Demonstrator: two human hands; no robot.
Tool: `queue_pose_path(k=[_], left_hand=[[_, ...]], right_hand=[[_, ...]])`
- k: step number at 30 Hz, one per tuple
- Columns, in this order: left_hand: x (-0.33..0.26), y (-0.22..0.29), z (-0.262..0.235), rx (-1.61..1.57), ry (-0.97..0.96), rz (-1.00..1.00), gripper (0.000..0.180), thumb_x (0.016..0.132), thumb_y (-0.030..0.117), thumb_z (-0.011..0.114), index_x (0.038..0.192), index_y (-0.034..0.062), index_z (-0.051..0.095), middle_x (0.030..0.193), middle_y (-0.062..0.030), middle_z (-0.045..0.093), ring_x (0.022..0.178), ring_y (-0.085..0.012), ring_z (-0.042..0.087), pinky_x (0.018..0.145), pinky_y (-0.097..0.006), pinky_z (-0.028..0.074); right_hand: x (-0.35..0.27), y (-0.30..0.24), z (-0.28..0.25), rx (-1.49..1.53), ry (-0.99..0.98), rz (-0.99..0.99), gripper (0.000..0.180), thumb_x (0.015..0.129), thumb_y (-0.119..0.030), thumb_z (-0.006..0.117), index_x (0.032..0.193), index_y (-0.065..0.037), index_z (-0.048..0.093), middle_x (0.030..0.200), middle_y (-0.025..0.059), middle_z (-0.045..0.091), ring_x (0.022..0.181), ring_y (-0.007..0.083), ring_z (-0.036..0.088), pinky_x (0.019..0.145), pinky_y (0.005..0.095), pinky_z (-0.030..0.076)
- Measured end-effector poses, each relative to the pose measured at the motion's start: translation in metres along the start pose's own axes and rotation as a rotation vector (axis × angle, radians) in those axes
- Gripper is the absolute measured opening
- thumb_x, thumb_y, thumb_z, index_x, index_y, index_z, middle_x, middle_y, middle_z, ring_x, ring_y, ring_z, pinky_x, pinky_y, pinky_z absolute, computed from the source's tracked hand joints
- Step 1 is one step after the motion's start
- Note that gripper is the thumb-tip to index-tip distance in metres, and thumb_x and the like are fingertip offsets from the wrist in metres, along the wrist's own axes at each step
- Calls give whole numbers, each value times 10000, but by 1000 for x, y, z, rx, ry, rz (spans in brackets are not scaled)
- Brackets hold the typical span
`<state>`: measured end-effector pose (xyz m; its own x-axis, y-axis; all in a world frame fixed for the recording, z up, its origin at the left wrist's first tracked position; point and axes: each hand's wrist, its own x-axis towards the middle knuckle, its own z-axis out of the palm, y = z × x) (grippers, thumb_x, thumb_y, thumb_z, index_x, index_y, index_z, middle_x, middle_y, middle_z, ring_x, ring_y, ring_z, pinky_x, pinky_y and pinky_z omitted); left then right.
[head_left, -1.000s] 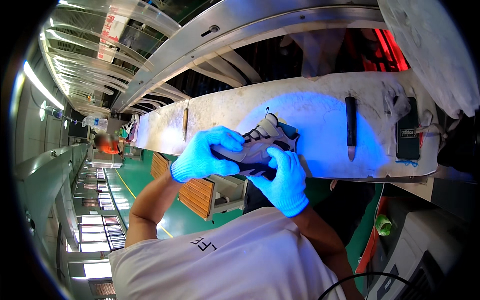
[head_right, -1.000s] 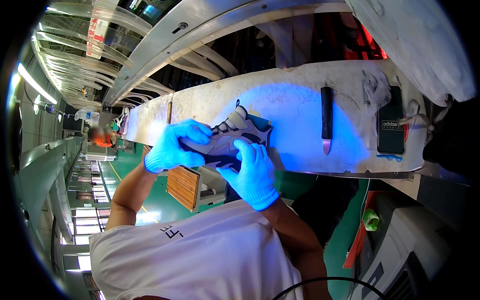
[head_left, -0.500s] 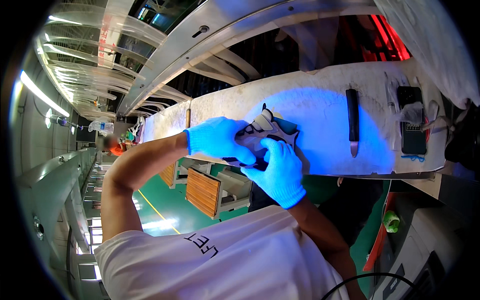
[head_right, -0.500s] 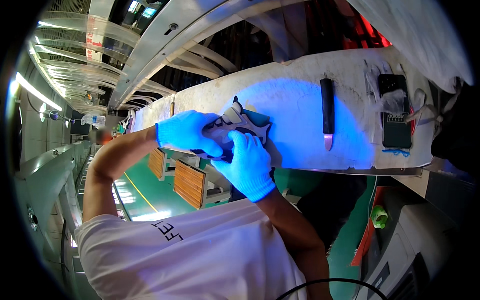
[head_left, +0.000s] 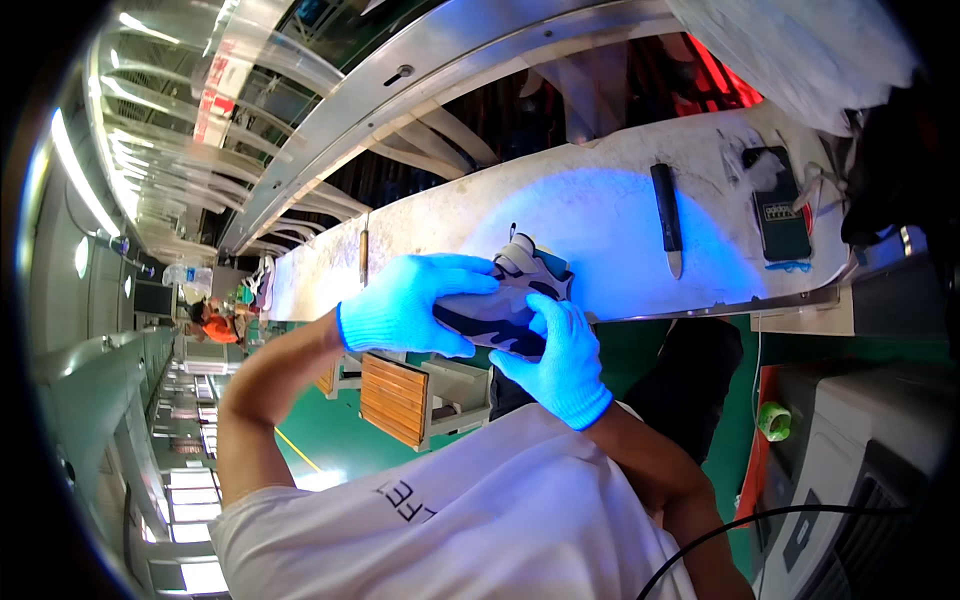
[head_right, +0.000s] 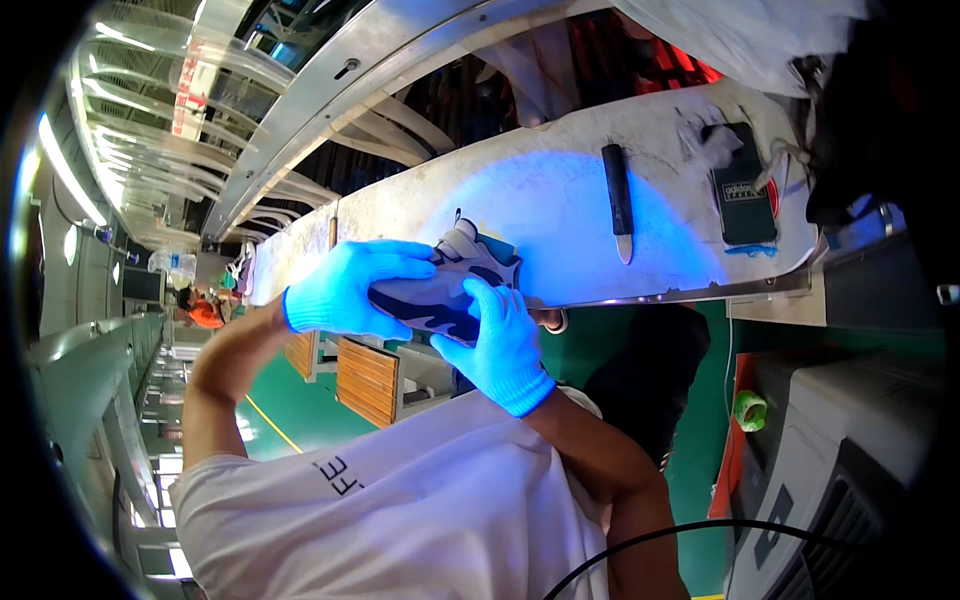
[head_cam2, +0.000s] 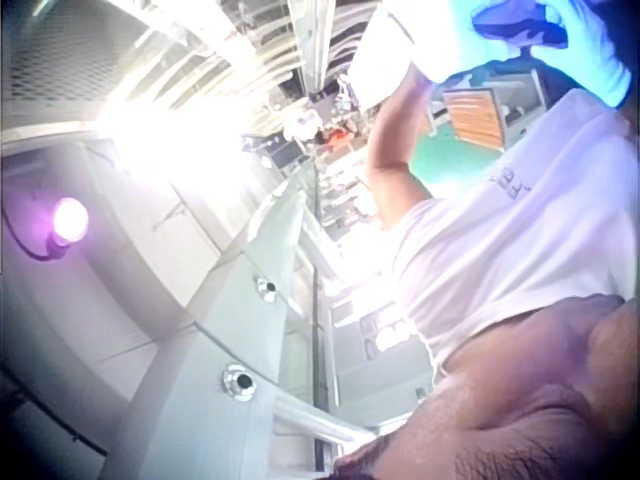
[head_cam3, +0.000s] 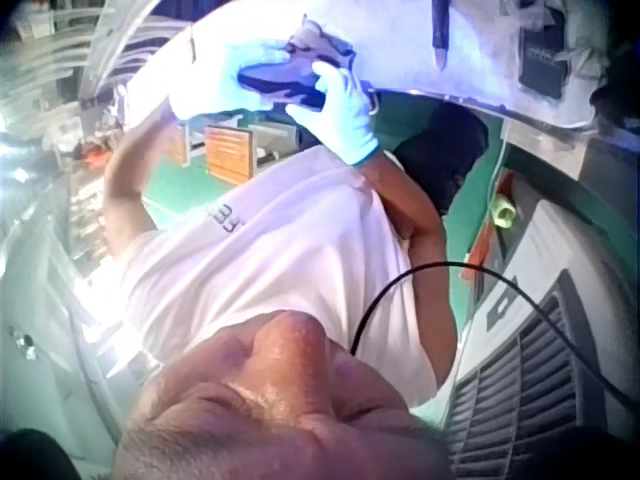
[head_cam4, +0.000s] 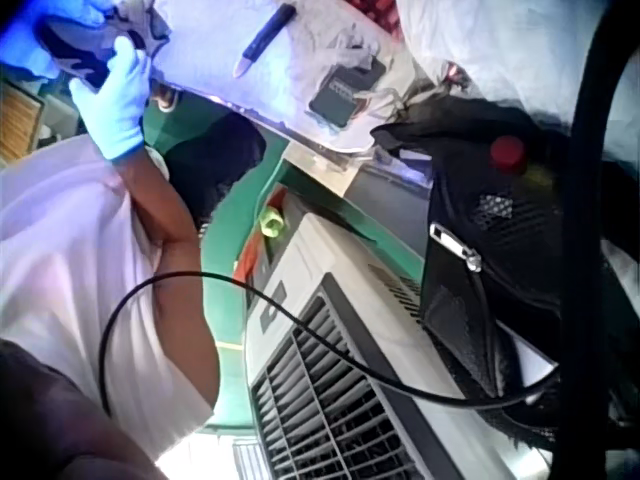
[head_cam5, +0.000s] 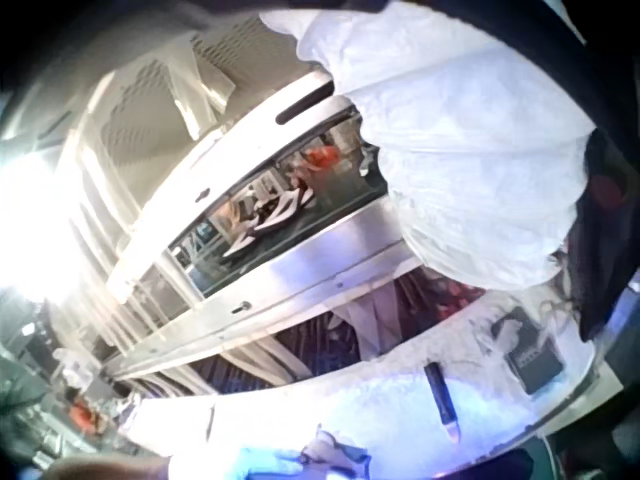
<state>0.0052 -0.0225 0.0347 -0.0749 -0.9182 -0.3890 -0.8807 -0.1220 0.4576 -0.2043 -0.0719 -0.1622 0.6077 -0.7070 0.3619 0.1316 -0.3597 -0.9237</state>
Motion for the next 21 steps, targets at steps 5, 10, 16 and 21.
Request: queue_pose_path(k=[5,10,16,21], left_hand=[[0,-7,2,-14,-51,-3,766,684,233,1022,1406,106,799,1576,-208,654,1389,-391,675,1191,-468,526],[0,-20,2,-5,-61,55,716,697,218,1016,1374,99,818,1567,-208,655,1379,-390,672,1190,-473,520],[3,-29,0,0,-29,100,637,710,189,985,1323,95,839,1534,-210,678,1336,-386,707,1152,-461,561],[5,-34,0,16,-27,25,921,724,430,989,1534,116,684,1495,-249,686,1326,-439,701,1150,-486,553]], right_hand=[[-12,7,4,-31,41,94,854,746,-275,1029,1454,-85,591,1057,109,646,926,283,661,797,442,576],[-7,8,13,-26,104,71,859,721,-240,1041,1441,-79,602,1037,95,636,920,276,653,787,443,574],[1,11,9,-58,68,106,885,702,-241,1053,1441,-71,595,1044,91,638,909,261,651,788,433,581],[12,11,5,30,-15,233,897,706,-302,1044,1439,-85,577,1077,107,647,1001,300,655,842,463,565]])
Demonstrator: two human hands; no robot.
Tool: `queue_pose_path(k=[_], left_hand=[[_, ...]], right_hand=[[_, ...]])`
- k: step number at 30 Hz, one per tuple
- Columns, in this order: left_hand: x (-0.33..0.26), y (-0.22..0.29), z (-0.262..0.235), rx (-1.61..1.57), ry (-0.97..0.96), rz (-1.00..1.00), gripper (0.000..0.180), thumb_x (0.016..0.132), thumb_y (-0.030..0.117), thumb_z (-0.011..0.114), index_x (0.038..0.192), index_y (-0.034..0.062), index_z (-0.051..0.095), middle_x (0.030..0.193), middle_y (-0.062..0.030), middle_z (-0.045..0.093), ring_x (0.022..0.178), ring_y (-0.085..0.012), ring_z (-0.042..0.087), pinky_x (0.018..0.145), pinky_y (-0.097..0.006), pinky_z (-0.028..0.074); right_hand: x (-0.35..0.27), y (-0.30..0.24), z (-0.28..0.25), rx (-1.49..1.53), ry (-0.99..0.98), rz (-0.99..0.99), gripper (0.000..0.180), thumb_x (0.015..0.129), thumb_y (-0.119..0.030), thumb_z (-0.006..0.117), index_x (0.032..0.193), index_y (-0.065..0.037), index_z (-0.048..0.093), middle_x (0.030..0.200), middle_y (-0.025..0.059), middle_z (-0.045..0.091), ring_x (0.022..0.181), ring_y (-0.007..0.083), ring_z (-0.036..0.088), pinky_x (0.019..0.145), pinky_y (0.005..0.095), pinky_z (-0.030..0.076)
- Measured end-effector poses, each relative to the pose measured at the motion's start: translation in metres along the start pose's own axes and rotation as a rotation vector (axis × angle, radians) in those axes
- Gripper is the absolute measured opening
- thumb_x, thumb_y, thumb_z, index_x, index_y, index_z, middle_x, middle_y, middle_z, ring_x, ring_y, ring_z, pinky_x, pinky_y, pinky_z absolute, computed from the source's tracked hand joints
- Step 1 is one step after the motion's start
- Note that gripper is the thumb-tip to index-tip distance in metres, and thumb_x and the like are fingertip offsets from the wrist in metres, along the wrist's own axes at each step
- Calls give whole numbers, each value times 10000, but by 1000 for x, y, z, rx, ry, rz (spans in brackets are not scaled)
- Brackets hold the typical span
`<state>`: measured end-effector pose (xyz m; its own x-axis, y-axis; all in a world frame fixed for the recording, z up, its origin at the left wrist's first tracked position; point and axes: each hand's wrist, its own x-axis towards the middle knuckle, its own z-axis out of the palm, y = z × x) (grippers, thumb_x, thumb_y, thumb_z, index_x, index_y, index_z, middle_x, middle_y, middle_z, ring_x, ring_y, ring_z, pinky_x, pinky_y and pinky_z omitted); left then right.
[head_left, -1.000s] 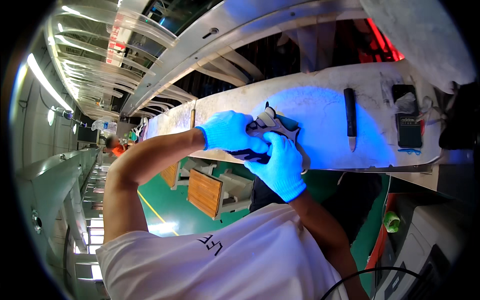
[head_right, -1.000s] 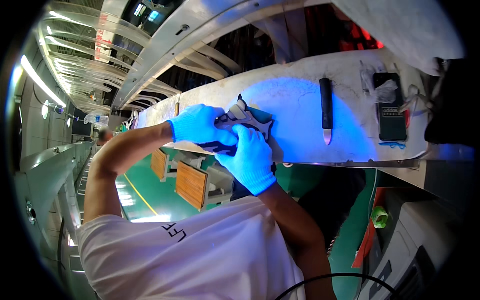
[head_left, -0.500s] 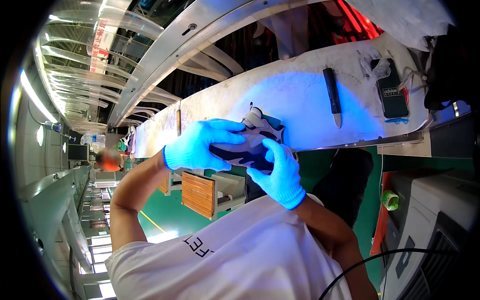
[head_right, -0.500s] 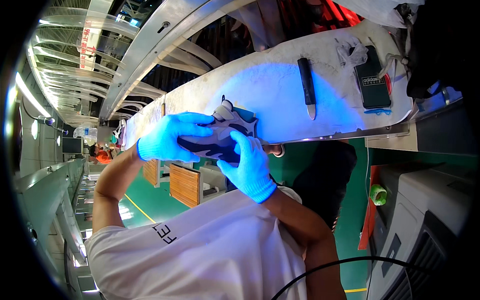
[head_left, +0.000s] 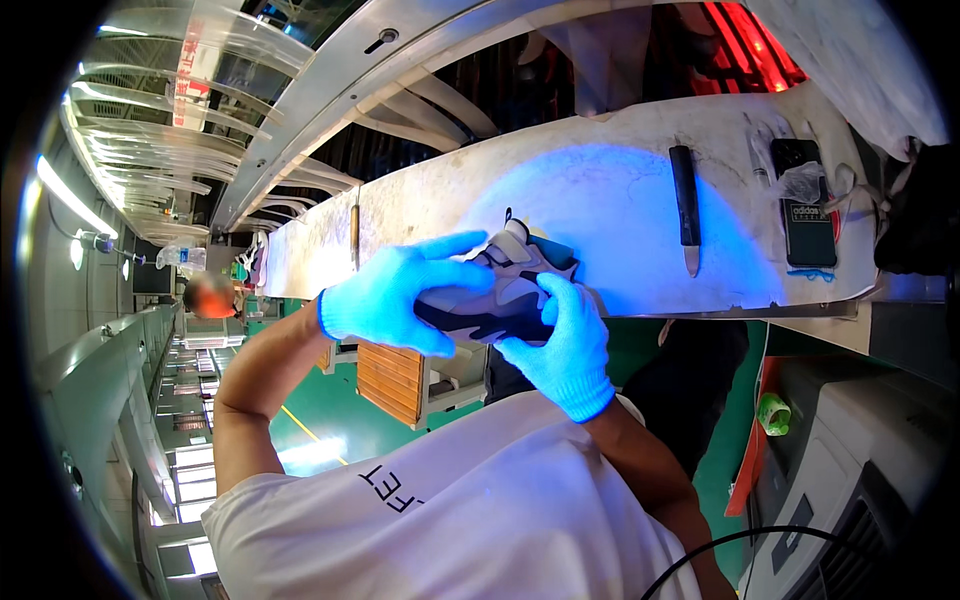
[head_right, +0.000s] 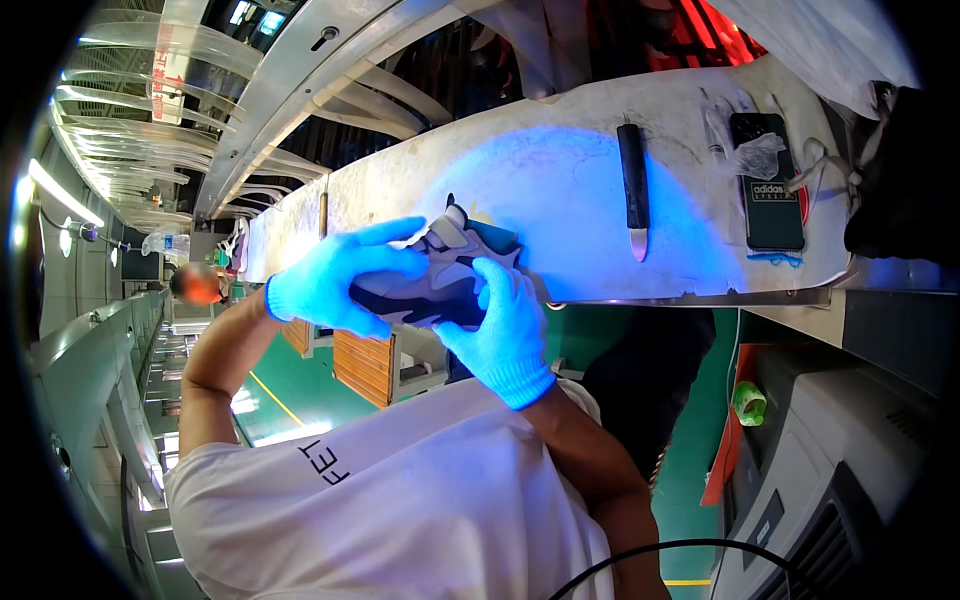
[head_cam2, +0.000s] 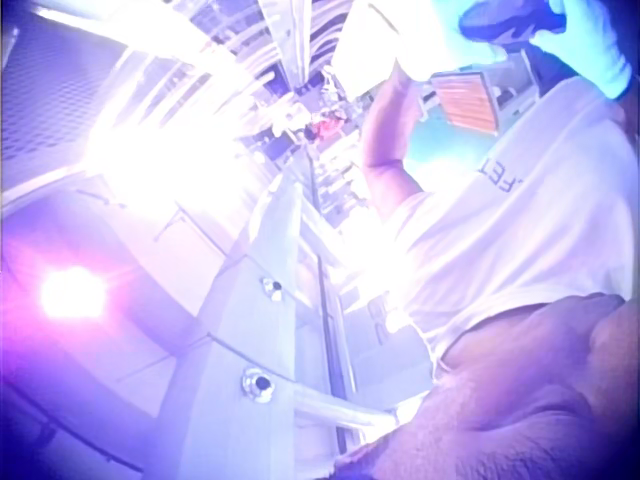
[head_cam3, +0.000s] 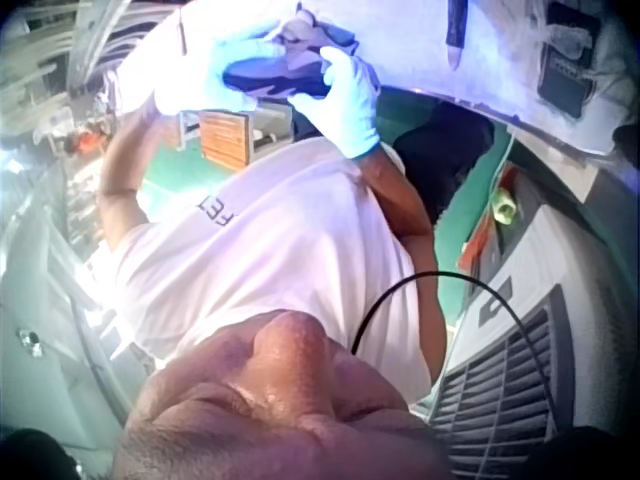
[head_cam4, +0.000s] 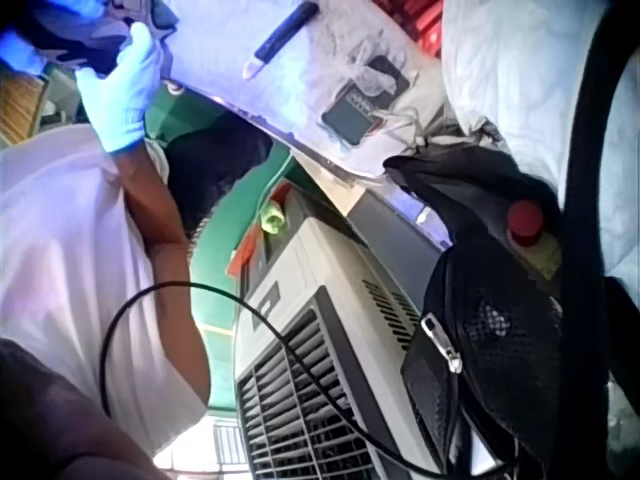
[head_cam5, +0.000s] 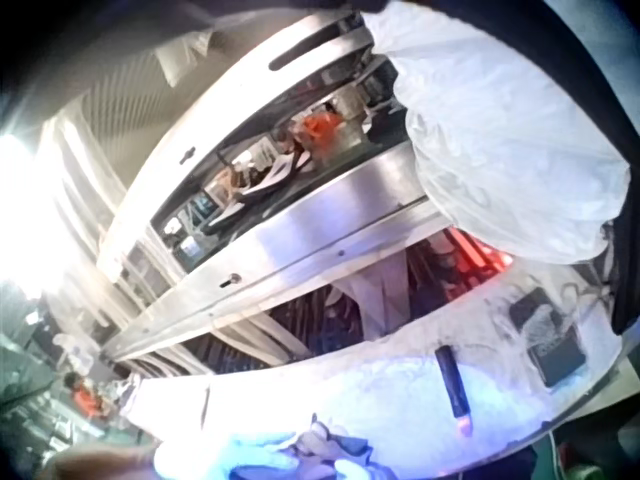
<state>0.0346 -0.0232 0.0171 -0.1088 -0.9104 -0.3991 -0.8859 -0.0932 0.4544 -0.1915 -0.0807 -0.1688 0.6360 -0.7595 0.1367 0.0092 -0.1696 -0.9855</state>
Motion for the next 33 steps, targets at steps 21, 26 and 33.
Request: queue_pose_path(k=[21,26,33], left_hand=[[26,16,-23,-394,-291,-469,956,807,589,951,1489,-21,675,1366,-202,771,1234,-279,737,1085,-382,572],[-37,-3,54,-1027,166,-26,1086,699,290,1095,1590,-32,565,1570,-164,646,1444,-257,611,1257,-450,458],[-12,31,185,-1471,891,-20,908,794,133,1021,1545,-43,543,1465,-145,674,1354,-219,658,1181,-430,536]], right_hand=[[-6,-17,-12,-56,-10,-83,950,661,-268,1061,1473,-61,614,1026,90,663,869,231,655,799,396,592],[-34,19,-23,96,29,14,1014,690,-279,1080,1536,-35,575,1038,30,622,905,153,614,823,334,580],[-36,33,-34,488,-47,173,1017,781,-26,988,1626,-4,422,1386,112,612,1272,252,651,1084,418,603]])
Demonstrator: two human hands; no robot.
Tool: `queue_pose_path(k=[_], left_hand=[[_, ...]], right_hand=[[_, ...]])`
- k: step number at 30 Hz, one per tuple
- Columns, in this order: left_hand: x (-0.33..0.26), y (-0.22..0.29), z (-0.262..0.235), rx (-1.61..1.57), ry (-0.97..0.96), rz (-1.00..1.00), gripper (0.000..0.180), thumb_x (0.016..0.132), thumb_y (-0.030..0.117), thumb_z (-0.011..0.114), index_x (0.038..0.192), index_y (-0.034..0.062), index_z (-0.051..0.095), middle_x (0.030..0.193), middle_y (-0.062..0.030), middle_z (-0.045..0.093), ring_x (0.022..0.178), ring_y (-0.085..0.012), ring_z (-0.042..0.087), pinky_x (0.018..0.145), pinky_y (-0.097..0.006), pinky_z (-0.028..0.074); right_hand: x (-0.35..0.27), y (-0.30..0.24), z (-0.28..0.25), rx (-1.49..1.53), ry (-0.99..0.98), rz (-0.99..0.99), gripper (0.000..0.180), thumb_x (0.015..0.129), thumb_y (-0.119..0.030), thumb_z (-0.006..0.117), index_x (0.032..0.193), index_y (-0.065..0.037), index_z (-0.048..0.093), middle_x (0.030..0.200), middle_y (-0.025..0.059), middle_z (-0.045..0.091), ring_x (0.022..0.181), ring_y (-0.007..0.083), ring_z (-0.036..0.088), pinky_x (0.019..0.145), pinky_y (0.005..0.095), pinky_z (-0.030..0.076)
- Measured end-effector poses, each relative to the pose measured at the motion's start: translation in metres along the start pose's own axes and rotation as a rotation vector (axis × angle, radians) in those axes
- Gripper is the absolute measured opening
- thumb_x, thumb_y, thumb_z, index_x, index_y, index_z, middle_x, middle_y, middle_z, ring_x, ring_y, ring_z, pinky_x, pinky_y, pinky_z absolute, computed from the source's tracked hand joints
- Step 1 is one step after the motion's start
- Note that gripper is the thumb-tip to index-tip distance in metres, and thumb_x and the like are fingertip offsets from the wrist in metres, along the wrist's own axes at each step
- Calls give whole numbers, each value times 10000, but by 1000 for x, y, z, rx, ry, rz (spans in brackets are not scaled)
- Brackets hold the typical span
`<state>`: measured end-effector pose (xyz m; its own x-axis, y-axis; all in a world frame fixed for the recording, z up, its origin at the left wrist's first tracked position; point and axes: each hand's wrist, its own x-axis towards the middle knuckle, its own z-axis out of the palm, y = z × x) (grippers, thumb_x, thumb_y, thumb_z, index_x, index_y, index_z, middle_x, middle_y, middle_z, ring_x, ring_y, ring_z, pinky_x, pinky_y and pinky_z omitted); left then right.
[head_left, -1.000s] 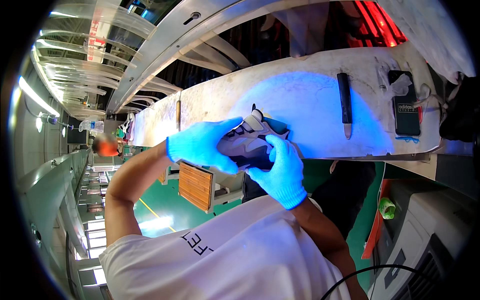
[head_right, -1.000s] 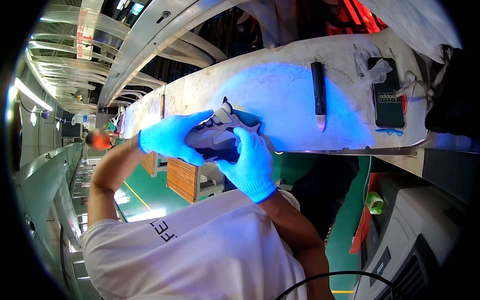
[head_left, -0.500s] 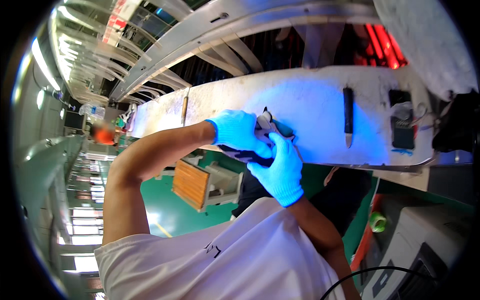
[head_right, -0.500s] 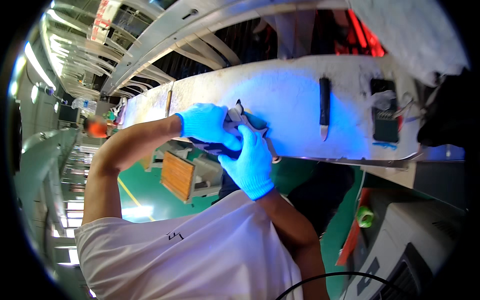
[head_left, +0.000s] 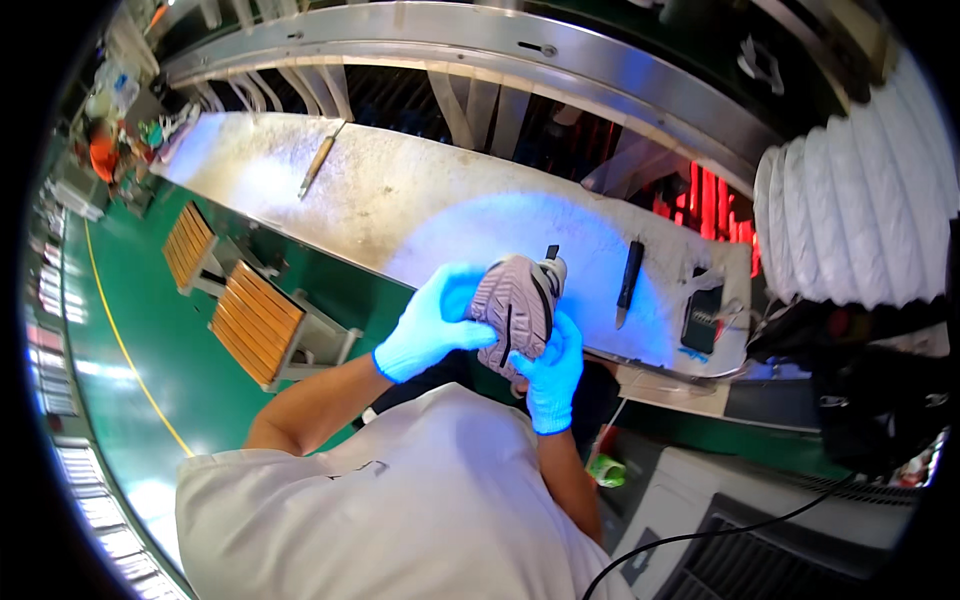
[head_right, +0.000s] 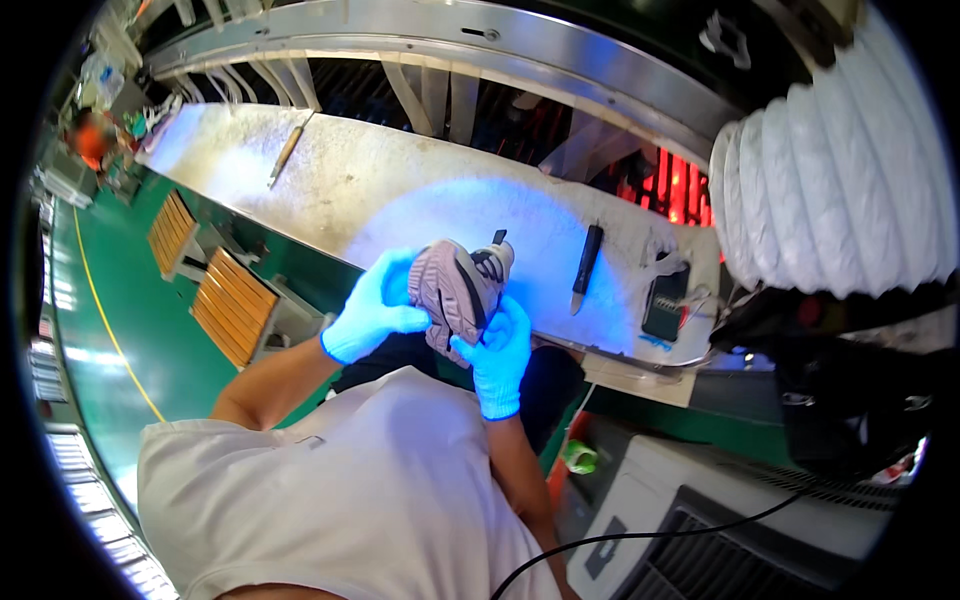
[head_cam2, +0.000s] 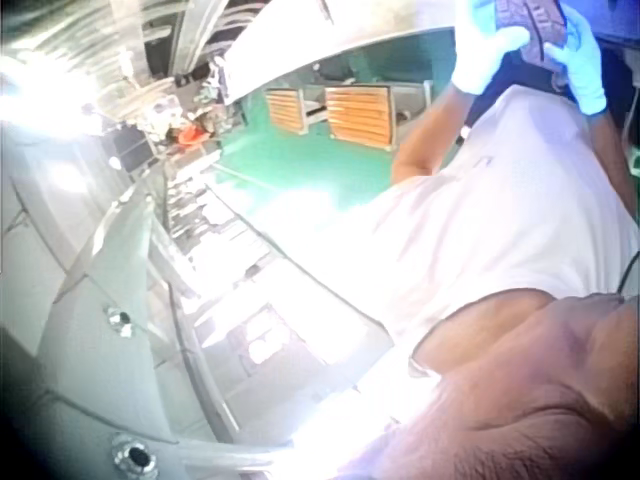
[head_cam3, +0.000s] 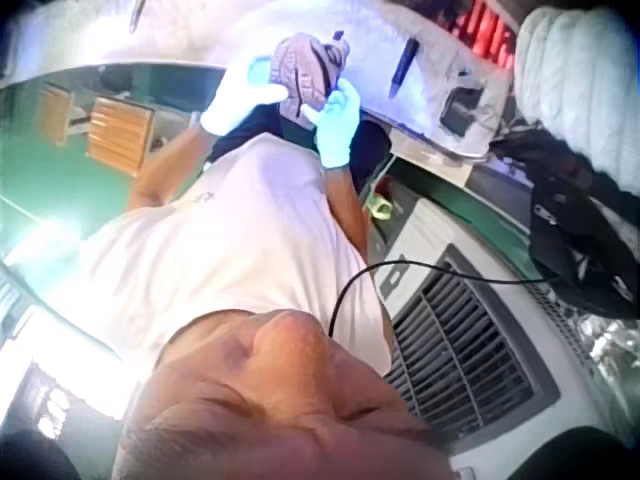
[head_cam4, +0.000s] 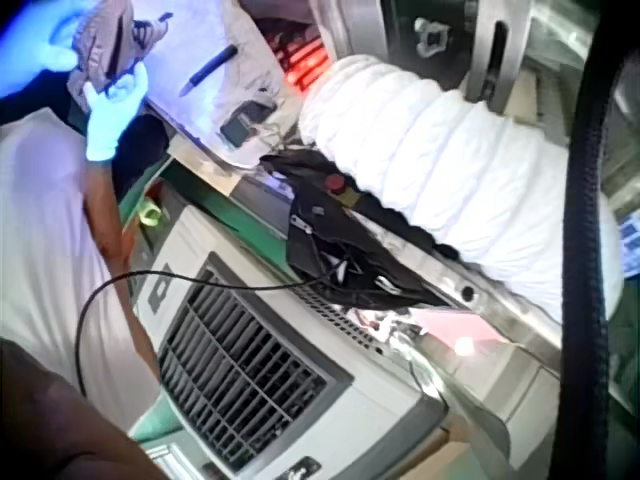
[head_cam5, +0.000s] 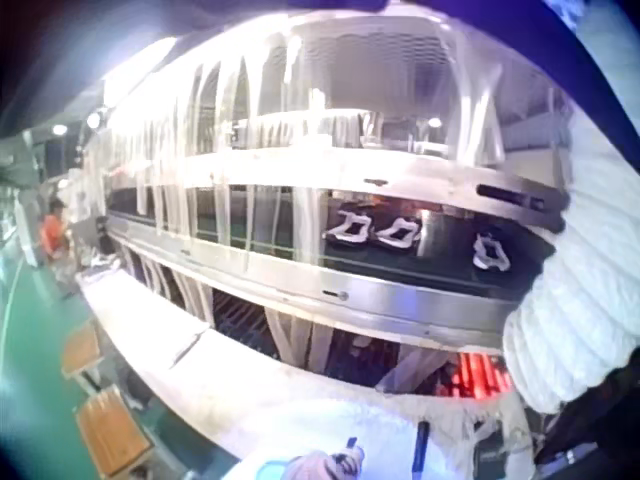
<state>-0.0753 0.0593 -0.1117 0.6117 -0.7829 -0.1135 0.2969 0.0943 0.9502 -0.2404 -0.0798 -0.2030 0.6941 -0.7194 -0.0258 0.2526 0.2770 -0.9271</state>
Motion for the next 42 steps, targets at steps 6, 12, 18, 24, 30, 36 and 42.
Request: queue_pose_path(k=[6,12,18,24,30,36,42], left_hand=[[-23,-45,37,-289,-40,-147,753,838,52,958,1501,3,605,1257,-104,779,1052,-153,763,885,-325,644],[-7,-59,20,-40,-69,-71,610,778,145,1028,1289,0,728,1076,-82,803,846,-122,732,732,-322,609],[0,-55,7,474,-130,26,694,640,409,1087,1076,18,713,975,-159,736,890,-284,765,814,-397,623],[-5,-13,-2,361,-159,243,674,636,408,1091,914,74,576,897,-125,611,788,-302,643,698,-428,537],[-6,21,-12,296,-193,494,339,892,283,942,908,83,668,860,-90,600,735,-293,603,637,-416,466],[7,22,-16,438,-373,698,200,861,253,820,939,84,746,913,-112,635,763,-328,635,639,-434,513],[36,29,9,549,-569,716,222,803,280,805,829,131,642,917,-65,654,801,-278,692,681,-435,578]], right_hand=[[-8,-11,2,-69,40,40,945,799,26,948,1610,2,463,1531,136,586,1377,267,617,1159,425,566],[-9,-95,-30,-396,-80,-257,1154,717,-275,1075,1629,47,444,1601,197,566,1493,330,554,1274,497,451],[5,-144,53,-617,-107,-209,618,851,-38,951,1387,84,669,1401,228,739,1331,339,703,1174,466,540],[2,-121,78,-777,-195,-537,583,958,-315,885,1320,95,680,1295,269,761,1179,416,759,1065,540,598],[14,-96,78,-839,-265,-767,603,1103,-483,606,1298,87,639,1136,304,761,1039,420,775,950,560,636],[11,-102,59,-689,-361,-644,799,834,-400,980,1441,14,667,1313,278,757,1256,451,742,1093,605,566],[3,-132,36,-604,-356,-399,765,717,-178,1030,1369,0,673,1265,254,774,1236,424,747,1111,590,559]])
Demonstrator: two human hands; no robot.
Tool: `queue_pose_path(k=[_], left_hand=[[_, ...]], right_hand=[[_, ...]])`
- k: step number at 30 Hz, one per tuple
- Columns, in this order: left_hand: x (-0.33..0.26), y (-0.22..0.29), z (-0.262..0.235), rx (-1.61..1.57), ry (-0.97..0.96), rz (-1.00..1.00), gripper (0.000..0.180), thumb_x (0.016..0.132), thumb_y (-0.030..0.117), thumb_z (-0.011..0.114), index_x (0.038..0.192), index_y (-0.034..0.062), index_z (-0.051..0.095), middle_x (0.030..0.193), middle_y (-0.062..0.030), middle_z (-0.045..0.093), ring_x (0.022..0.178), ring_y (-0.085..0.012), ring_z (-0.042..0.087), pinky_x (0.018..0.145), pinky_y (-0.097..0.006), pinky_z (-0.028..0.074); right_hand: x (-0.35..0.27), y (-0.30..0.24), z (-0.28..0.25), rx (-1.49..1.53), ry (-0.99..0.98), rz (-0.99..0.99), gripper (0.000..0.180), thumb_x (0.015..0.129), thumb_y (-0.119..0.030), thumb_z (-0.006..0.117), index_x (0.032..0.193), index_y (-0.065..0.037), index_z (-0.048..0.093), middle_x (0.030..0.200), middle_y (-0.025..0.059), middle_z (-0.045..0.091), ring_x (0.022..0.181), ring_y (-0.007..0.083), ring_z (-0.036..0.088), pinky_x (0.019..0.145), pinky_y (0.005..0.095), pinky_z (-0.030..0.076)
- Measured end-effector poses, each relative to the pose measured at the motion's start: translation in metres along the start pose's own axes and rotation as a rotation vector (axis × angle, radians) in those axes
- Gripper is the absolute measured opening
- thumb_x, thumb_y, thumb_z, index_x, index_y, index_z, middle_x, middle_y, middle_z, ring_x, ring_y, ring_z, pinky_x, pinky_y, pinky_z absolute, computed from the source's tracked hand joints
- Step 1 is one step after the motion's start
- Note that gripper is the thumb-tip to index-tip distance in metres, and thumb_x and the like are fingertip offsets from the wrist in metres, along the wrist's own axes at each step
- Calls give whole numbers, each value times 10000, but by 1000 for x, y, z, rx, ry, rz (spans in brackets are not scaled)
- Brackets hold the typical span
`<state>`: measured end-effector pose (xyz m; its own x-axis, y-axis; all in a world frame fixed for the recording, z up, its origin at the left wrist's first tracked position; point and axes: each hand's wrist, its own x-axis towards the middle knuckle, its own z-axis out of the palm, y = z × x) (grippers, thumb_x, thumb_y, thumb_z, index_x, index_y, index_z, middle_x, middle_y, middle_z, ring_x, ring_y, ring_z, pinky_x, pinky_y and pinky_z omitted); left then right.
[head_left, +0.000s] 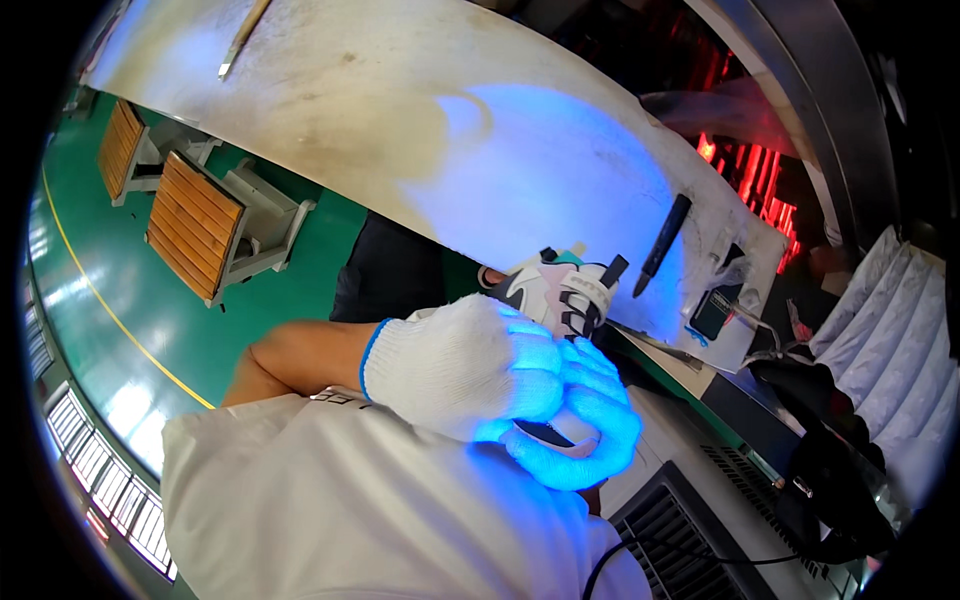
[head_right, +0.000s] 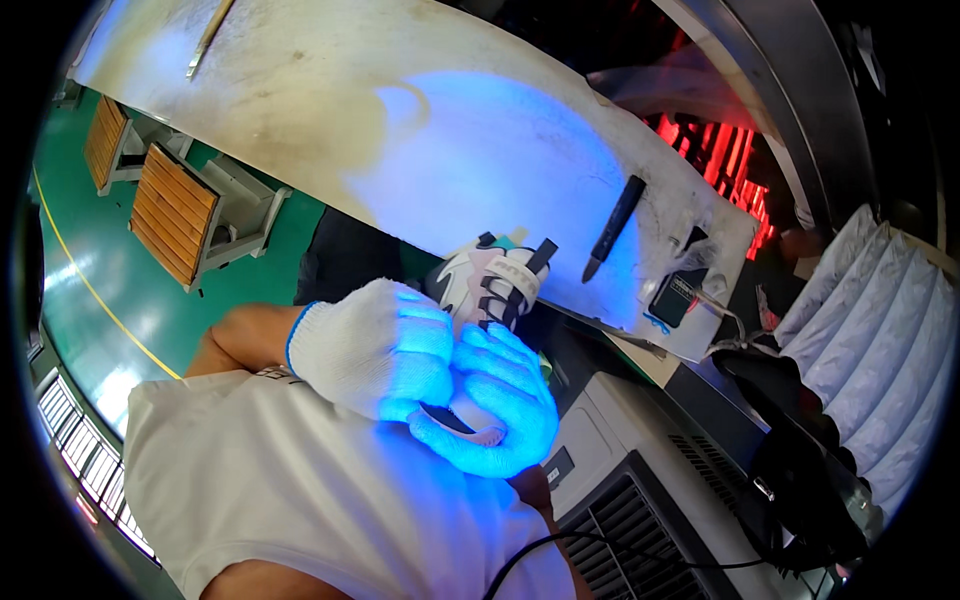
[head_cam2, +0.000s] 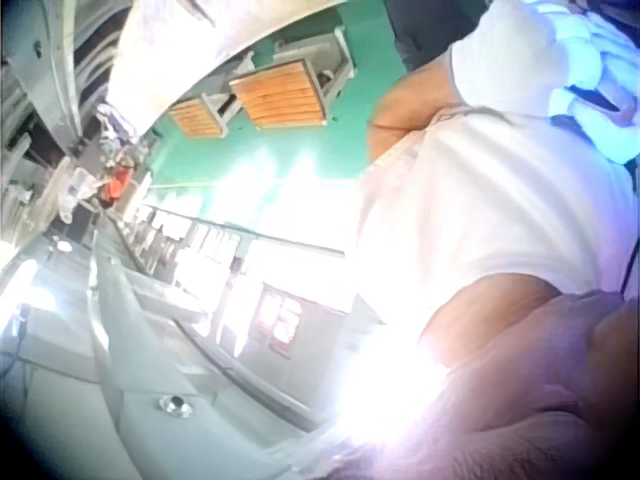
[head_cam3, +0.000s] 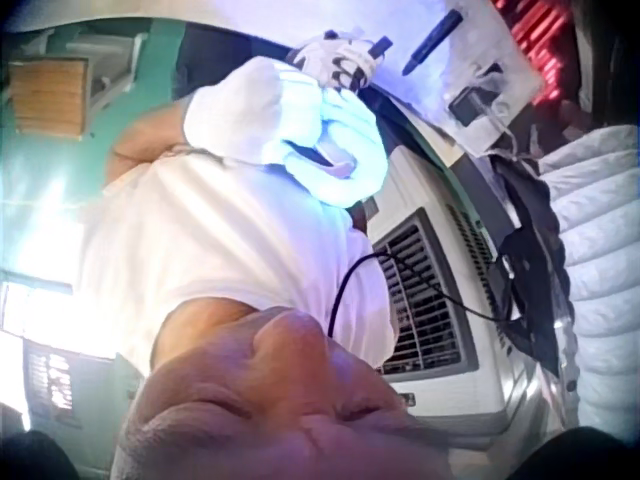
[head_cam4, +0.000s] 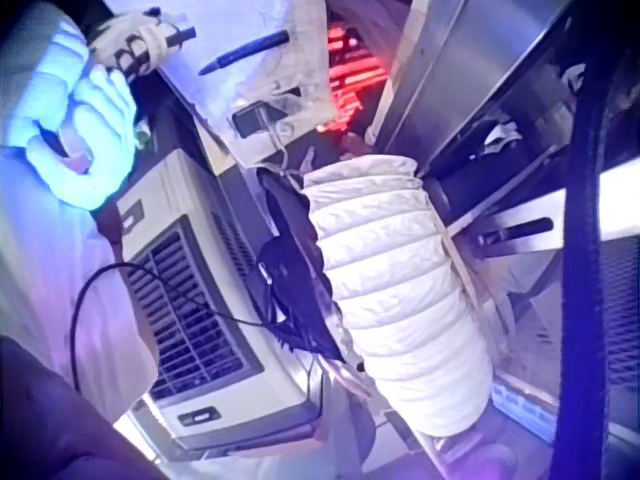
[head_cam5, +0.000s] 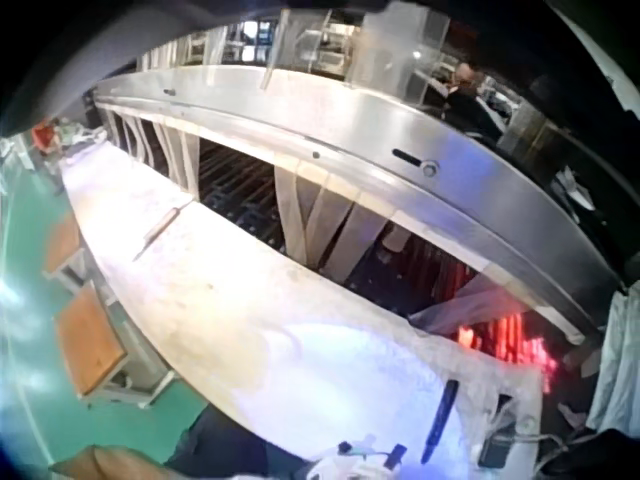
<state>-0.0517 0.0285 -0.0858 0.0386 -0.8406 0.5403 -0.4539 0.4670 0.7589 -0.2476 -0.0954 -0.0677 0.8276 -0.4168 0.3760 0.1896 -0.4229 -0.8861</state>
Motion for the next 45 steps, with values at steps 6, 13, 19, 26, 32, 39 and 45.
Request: queue_pose_path(k=[6,13,19,26,32,39,45], left_hand=[[17,10,19,-27,-344,-385,385,756,325,902,929,73,668,940,-124,686,915,-342,740,727,-455,598],[15,11,31,-230,-131,-393,479,768,265,962,1024,55,616,988,-143,662,909,-364,726,774,-439,593],[3,-5,45,-336,-149,-372,509,759,291,985,1025,76,608,985,-131,648,919,-344,702,777,-433,576],[-13,-25,6,-255,53,-194,852,664,351,1032,1380,123,631,1443,-196,617,1247,-419,691,936,-487,617],[-82,-38,46,-255,204,-565,731,661,428,1046,1129,57,624,1105,-146,652,1009,-370,692,851,-475,599],[-33,-40,44,-81,310,-66,453,708,386,968,862,120,636,909,-91,585,805,-316,611,627,-436,492],[-5,-50,47,-272,148,-147,421,729,323,958,931,125,647,1010,-95,640,867,-330,672,672,-464,546]], right_hand=[[-19,-1,-14,59,66,4,709,716,-75,979,1342,-14,650,1218,252,788,1175,418,767,1114,588,554],[-34,-5,-13,89,87,17,668,716,45,920,1310,-30,623,1164,249,804,1103,411,789,1117,586,548],[-34,-15,-13,-103,7,55,628,750,-153,1006,1263,-23,666,1248,251,762,1223,405,743,1121,601,555],[-14,-26,0,-213,49,168,690,741,-198,1053,1297,-21,684,1404,254,732,1428,460,646,1221,615,487],[-1,-38,0,-263,22,299,705,732,-141,1060,1333,9,725,1415,297,738,1448,480,632,1224,597,502],[15,-37,-6,-261,-45,269,672,748,-106,1042,1321,39,721,1333,290,769,1379,475,685,1209,615,511],[5,-5,-41,-216,-50,155,671,683,-209,1009,1225,3,675,1217,282,754,1198,434,761,1161,674,550]])
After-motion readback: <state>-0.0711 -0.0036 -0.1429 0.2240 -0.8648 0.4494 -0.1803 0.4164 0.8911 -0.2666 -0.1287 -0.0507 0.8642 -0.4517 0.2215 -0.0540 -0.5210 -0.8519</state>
